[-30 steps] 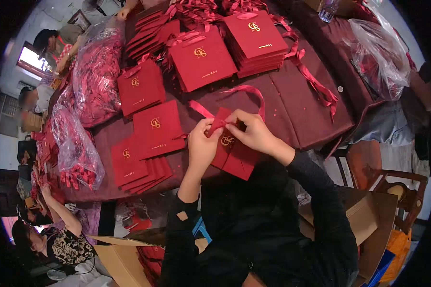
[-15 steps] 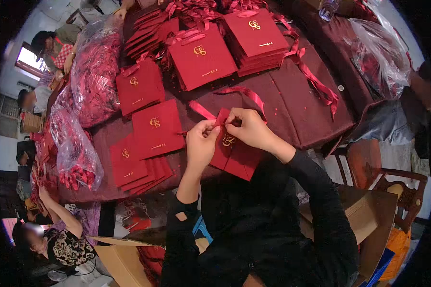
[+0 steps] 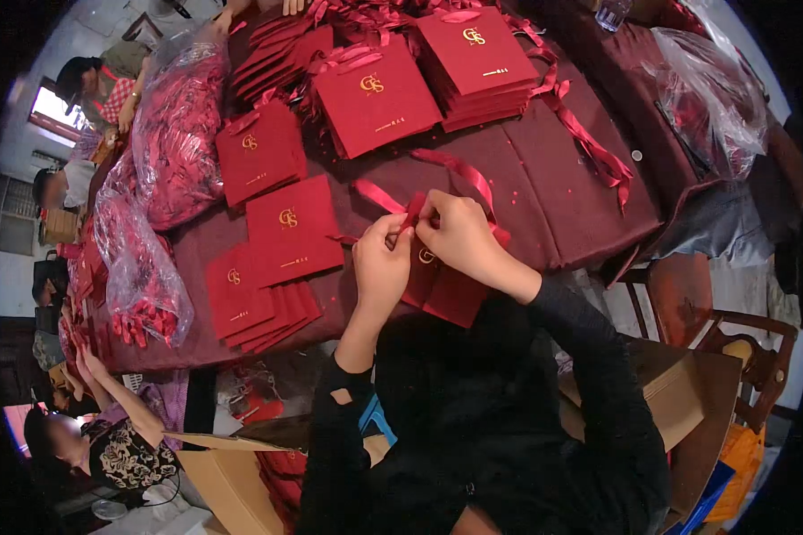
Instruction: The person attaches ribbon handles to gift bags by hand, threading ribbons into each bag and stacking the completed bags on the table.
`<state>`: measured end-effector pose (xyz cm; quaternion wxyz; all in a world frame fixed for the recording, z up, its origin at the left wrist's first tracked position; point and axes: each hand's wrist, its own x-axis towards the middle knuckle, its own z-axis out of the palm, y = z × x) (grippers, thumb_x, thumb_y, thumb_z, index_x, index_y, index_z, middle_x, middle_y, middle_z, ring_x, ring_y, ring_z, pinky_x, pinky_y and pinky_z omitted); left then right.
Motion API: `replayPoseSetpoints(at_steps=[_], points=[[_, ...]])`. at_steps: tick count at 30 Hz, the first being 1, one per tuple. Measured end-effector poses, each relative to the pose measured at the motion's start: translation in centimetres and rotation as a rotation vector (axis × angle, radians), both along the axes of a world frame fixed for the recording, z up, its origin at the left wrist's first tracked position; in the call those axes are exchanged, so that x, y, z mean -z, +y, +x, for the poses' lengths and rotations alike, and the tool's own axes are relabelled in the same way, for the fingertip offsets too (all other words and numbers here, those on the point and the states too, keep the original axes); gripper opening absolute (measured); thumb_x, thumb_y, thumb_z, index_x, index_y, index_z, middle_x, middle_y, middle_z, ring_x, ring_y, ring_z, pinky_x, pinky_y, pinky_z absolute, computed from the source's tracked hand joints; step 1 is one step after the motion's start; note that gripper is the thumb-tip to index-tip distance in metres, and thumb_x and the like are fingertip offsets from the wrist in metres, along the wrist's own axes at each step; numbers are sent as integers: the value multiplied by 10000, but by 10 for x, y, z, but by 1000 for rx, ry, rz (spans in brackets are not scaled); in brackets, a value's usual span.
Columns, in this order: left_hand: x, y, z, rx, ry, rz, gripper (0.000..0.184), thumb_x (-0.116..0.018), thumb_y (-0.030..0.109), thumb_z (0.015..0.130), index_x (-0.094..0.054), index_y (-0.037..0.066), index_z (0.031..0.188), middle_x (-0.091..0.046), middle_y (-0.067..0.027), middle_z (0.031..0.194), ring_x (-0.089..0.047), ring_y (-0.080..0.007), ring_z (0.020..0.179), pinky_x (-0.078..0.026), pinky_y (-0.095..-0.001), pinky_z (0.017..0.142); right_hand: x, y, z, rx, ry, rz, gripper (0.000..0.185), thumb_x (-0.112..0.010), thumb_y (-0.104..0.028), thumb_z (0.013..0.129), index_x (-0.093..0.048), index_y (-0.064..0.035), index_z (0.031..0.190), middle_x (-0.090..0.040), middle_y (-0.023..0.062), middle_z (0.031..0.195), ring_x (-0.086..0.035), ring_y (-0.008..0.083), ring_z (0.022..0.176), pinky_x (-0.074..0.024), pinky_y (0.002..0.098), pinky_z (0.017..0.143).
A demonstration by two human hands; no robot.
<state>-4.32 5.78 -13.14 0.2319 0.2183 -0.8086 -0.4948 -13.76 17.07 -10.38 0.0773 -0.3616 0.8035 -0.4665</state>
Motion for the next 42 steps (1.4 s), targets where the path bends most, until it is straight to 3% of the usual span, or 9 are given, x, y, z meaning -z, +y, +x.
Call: replayPoseSetpoints(at_steps=[9,15,21,25,27,28,31,34,42], points=[[-3,4,3,-1,30,-14,202,-658,19,804,-650,-32,999,-670,-149,814,-618,-184,663,-493,-311,631,2,0,0,21,-39,7,123,-635,-83,743,-559,15,739,-613,231,678,-629,397,671,-493,461,602],[-8,5,4,39,19,102,198,-659,12,811,-655,-31,1004,-681,-130,802,-613,-136,683,-491,-290,642,8,1,5,-7,8,-29,108,-643,-66,743,-581,8,791,-585,178,611,-627,293,566,-447,379,497],[-6,-2,3,94,12,66,226,-615,48,866,-659,-24,1076,-680,-117,795,-603,-101,702,-484,-271,652,14,8,2,-96,53,-95,123,-615,-31,787,-514,13,841,-594,185,690,-616,355,639,-458,405,537],[-10,-27,-2,292,-141,393,252,-587,51,874,-640,-38,1104,-691,-112,817,-606,-89,736,-484,-258,666,17,14,-6,-180,156,-89,124,-600,-20,796,-492,-12,857,-598,156,722,-591,358,714,-441,420,614],[-12,-26,-7,388,-226,180,275,-565,30,857,-634,-28,1117,-682,-137,799,-633,-127,733,-488,-276,661,10,21,-14,-266,365,67,110,-589,-20,793,-494,-42,845,-593,127,729,-560,332,762,-398,418,667],[-15,-24,-9,388,-201,39,276,-549,15,833,-644,3,1092,-666,-165,771,-654,-232,685,-495,-323,646,13,24,-16,-287,323,28,109,-591,-31,790,-495,-66,829,-579,108,741,-537,303,767,-367,399,678],[-20,-19,-13,407,-101,-47,233,-580,25,813,-653,29,1034,-634,-172,803,-632,-317,714,-491,-364,662,12,31,-18,-337,268,38,112,-593,-15,783,-506,-67,832,-569,95,776,-541,290,787,-369,393,687],[-23,-20,-15,416,-86,-324,181,-615,36,799,-648,28,977,-597,-148,846,-614,-328,783,-487,-375,696,17,37,-21,-373,228,6,106,-604,-17,792,-526,-74,837,-561,79,797,-537,279,797,-365,383,700],[-15,-17,-10,425,-29,-311,163,-628,35,775,-636,34,937,-547,-124,866,-569,-334,861,-469,-404,729,20,42,-26,-440,180,-24,111,-619,-48,817,-538,-79,885,-577,79,811,-542,277,821,-366,375,746]])
